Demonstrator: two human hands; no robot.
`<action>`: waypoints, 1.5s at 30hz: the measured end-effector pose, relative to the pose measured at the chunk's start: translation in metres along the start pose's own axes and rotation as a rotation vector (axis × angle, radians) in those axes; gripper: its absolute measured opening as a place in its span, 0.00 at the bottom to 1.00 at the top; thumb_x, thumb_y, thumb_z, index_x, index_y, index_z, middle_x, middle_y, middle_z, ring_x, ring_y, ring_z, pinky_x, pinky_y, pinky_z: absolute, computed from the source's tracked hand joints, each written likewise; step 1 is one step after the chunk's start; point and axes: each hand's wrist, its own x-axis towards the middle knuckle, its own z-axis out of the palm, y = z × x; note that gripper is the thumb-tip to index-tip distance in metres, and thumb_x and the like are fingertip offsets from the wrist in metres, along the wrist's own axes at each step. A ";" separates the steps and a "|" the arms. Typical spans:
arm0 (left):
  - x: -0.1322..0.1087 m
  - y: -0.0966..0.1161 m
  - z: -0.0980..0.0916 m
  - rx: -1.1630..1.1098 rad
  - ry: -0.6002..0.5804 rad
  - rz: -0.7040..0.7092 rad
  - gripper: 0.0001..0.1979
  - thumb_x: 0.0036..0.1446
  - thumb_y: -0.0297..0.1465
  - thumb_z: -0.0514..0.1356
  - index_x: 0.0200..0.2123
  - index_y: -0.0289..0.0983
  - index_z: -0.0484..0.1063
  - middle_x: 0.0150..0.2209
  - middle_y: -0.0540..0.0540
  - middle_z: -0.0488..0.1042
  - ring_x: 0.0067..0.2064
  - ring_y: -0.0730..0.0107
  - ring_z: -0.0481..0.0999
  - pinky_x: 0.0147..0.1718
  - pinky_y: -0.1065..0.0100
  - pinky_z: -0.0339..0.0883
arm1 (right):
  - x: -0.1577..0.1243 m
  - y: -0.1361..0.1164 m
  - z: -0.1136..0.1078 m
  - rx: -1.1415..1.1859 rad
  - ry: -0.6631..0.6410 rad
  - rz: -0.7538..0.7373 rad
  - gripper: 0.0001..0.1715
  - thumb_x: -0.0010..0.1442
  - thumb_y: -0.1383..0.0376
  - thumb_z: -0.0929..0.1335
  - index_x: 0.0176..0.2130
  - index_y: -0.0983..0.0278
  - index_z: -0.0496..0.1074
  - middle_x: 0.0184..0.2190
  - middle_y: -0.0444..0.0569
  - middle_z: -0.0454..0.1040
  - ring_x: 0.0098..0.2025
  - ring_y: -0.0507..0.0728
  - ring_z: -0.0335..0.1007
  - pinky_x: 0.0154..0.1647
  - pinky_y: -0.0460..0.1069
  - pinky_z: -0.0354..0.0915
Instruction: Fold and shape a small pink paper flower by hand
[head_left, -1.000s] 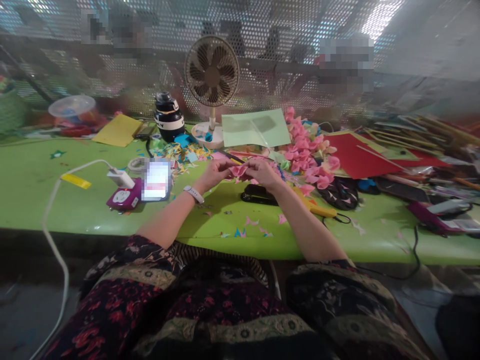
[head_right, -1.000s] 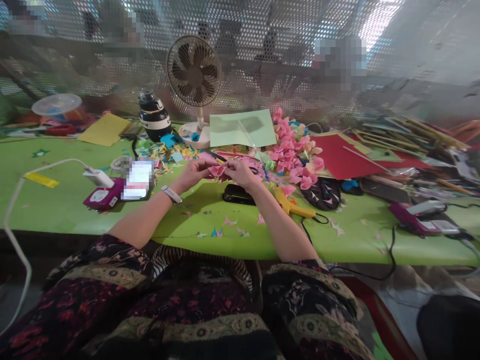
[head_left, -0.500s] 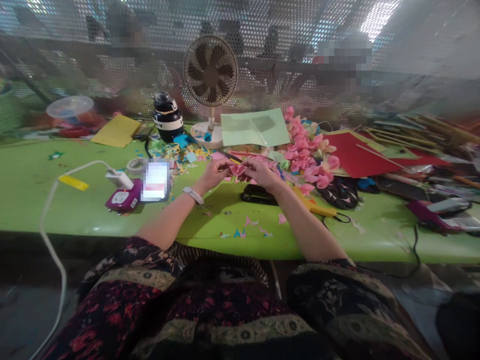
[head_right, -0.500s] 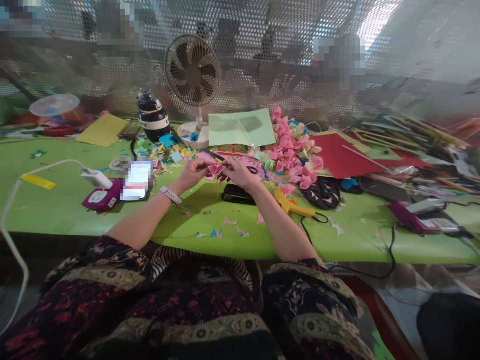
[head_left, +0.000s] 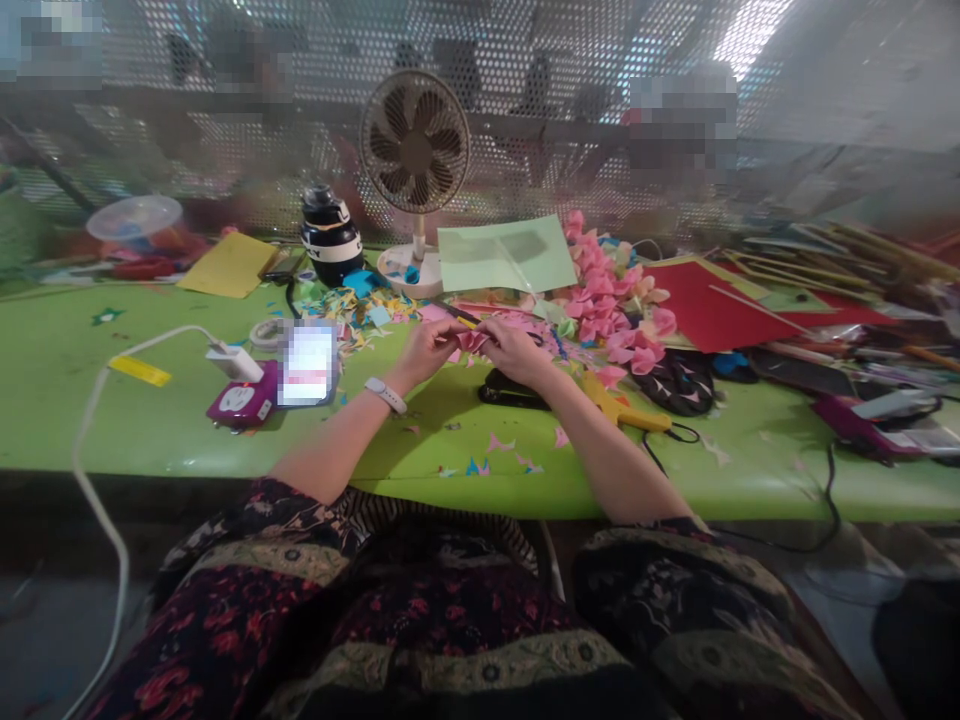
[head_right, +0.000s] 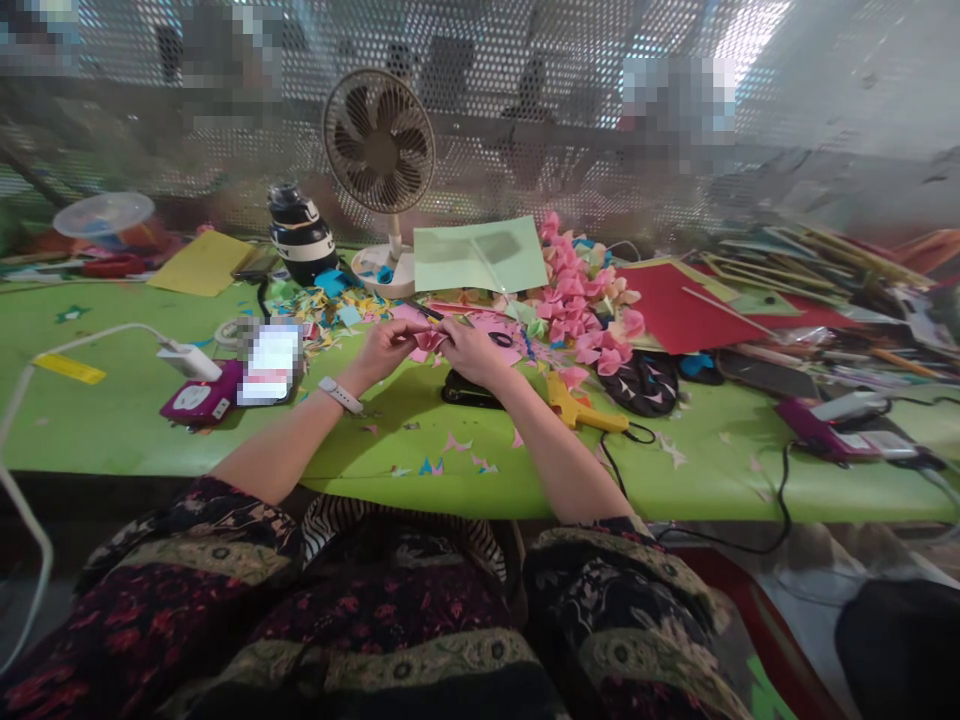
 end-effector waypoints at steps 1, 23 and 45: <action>0.000 0.000 0.000 0.026 0.005 0.010 0.08 0.60 0.29 0.62 0.40 0.33 0.80 0.39 0.42 0.83 0.39 0.69 0.81 0.40 0.66 0.77 | -0.001 0.000 0.001 -0.088 0.009 -0.006 0.12 0.66 0.68 0.62 0.47 0.65 0.71 0.43 0.56 0.79 0.42 0.62 0.75 0.44 0.54 0.66; -0.001 0.006 -0.007 0.343 0.042 0.280 0.10 0.63 0.26 0.59 0.41 0.37 0.81 0.39 0.42 0.83 0.41 0.65 0.81 0.43 0.63 0.75 | 0.001 0.003 0.008 -0.267 0.015 -0.044 0.20 0.66 0.72 0.60 0.53 0.65 0.74 0.48 0.56 0.81 0.48 0.62 0.76 0.46 0.53 0.68; -0.020 0.028 0.020 0.312 0.225 0.101 0.19 0.70 0.44 0.54 0.45 0.37 0.78 0.41 0.40 0.82 0.40 0.64 0.81 0.43 0.64 0.75 | -0.005 -0.029 0.009 0.504 0.113 0.103 0.08 0.63 0.72 0.62 0.32 0.62 0.65 0.28 0.46 0.75 0.29 0.53 0.75 0.32 0.46 0.69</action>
